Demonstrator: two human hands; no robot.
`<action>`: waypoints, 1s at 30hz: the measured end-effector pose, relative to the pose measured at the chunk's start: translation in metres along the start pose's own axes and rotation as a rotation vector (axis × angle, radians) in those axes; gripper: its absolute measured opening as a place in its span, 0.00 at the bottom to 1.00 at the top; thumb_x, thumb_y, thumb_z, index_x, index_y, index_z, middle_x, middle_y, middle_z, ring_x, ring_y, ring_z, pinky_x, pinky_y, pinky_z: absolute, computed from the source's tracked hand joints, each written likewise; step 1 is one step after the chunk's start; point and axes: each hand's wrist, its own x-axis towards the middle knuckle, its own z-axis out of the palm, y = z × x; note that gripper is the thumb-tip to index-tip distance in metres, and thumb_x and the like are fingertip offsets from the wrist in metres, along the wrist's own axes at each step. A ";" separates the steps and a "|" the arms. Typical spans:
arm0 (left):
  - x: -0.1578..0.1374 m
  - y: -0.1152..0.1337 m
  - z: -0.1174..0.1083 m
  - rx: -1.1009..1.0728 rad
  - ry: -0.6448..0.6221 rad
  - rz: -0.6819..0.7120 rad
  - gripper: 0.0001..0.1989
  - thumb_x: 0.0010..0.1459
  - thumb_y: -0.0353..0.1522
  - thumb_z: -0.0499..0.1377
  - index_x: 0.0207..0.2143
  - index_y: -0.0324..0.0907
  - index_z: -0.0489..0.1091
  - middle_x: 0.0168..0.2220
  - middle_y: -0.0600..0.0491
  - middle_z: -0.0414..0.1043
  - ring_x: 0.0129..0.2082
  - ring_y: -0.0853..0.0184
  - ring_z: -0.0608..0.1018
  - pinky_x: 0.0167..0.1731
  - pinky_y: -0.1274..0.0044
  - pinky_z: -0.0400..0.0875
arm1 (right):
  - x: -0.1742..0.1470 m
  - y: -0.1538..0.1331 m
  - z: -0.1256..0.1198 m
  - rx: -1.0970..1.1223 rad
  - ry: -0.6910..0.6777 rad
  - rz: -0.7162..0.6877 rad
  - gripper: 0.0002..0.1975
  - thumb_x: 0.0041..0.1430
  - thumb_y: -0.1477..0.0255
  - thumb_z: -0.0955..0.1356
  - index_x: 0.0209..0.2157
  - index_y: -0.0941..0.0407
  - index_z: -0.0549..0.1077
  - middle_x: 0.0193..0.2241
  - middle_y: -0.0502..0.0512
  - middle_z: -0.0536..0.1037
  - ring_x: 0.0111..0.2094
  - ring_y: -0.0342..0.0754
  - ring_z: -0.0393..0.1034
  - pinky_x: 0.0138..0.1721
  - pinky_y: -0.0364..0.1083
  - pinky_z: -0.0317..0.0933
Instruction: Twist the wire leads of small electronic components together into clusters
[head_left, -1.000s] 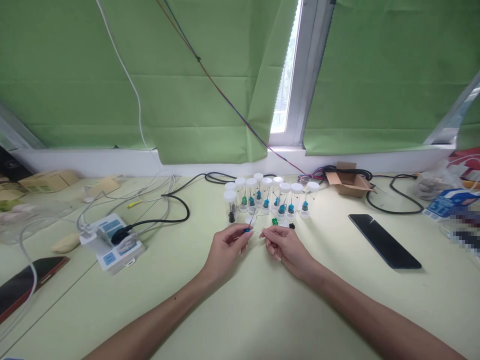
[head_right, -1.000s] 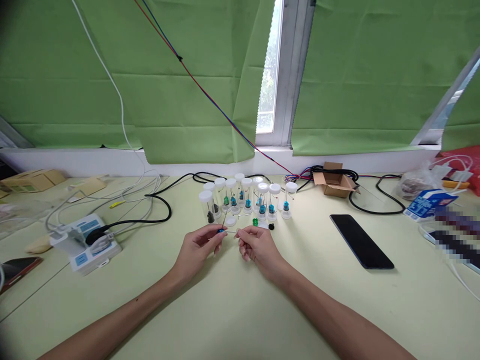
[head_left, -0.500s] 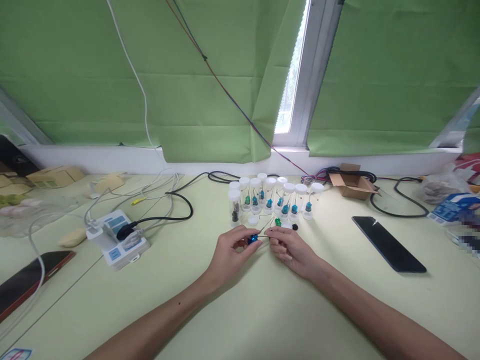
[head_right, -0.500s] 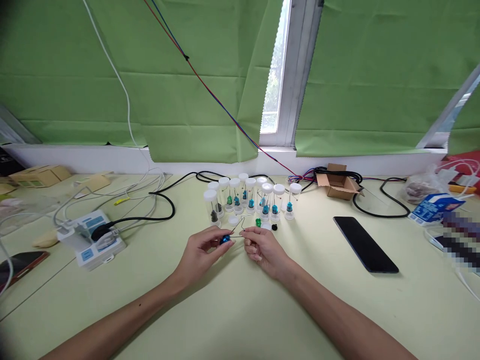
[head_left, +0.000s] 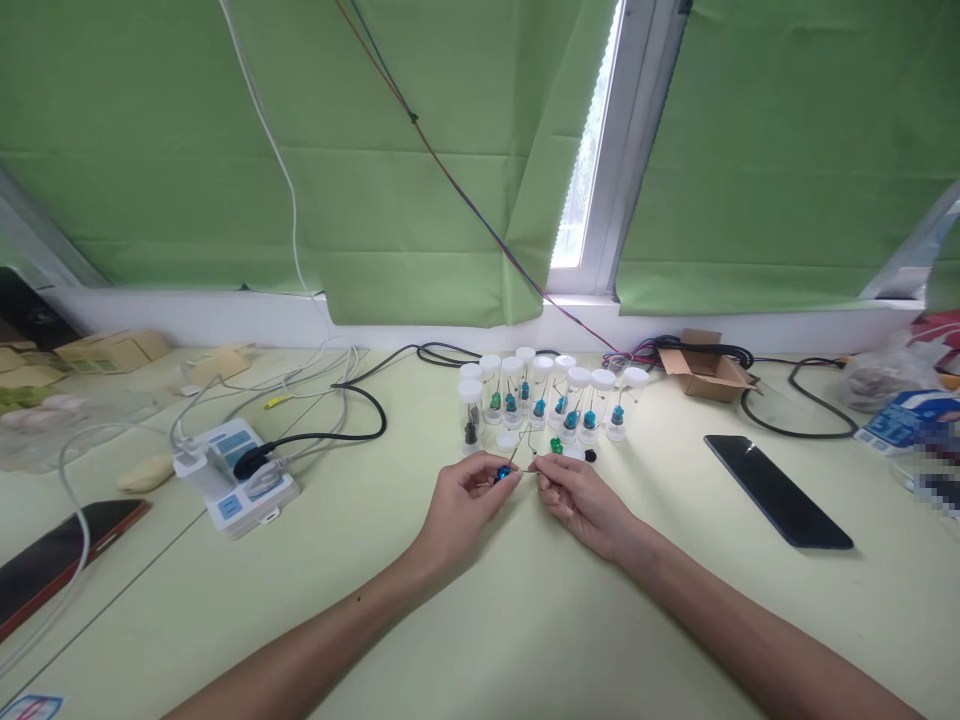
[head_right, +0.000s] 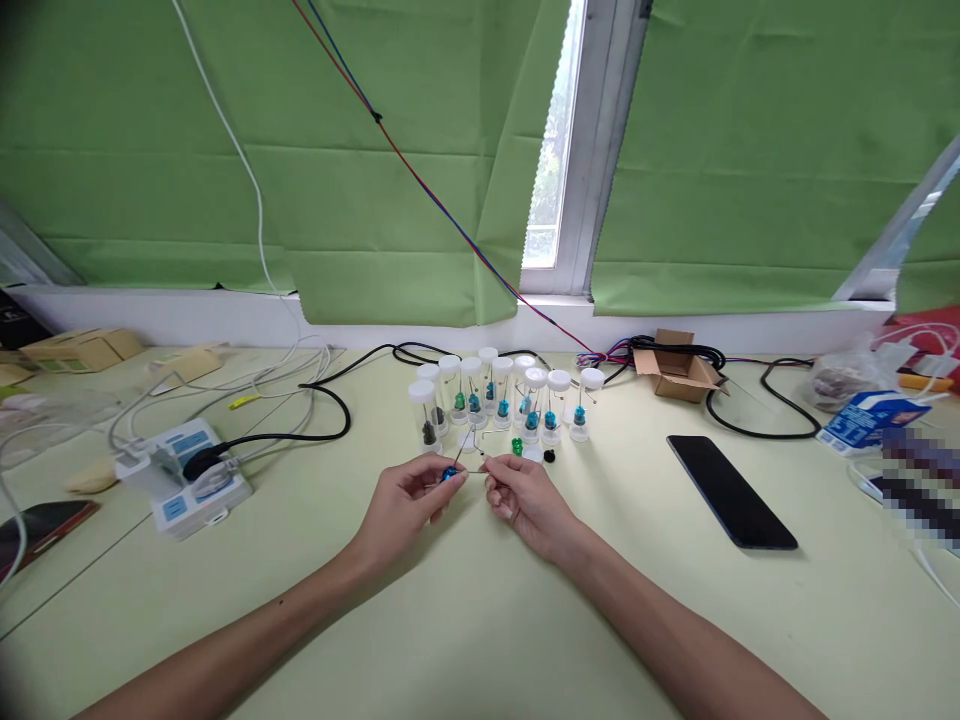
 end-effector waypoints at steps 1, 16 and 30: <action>0.001 0.001 0.000 -0.033 0.006 -0.036 0.11 0.53 0.39 0.64 0.33 0.40 0.75 0.20 0.57 0.66 0.19 0.73 0.65 0.21 0.79 0.60 | 0.000 0.001 0.000 -0.017 -0.005 -0.019 0.14 0.47 0.66 0.77 0.27 0.61 0.72 0.19 0.47 0.69 0.17 0.34 0.58 0.15 0.35 0.51; 0.006 0.000 -0.003 -0.525 -0.020 -0.197 0.12 0.50 0.37 0.68 0.30 0.37 0.75 0.19 0.58 0.65 0.18 0.77 0.62 0.18 0.82 0.57 | -0.007 0.002 0.005 -0.600 -0.019 -0.469 0.13 0.60 0.60 0.69 0.33 0.55 0.75 0.27 0.54 0.76 0.26 0.47 0.72 0.27 0.46 0.67; 0.003 0.000 -0.004 -0.400 -0.080 -0.171 0.11 0.53 0.37 0.66 0.34 0.38 0.76 0.17 0.59 0.64 0.17 0.76 0.60 0.21 0.80 0.55 | -0.012 -0.001 0.004 -0.879 0.062 -0.600 0.16 0.64 0.61 0.64 0.24 0.53 0.70 0.20 0.49 0.71 0.19 0.43 0.64 0.25 0.44 0.59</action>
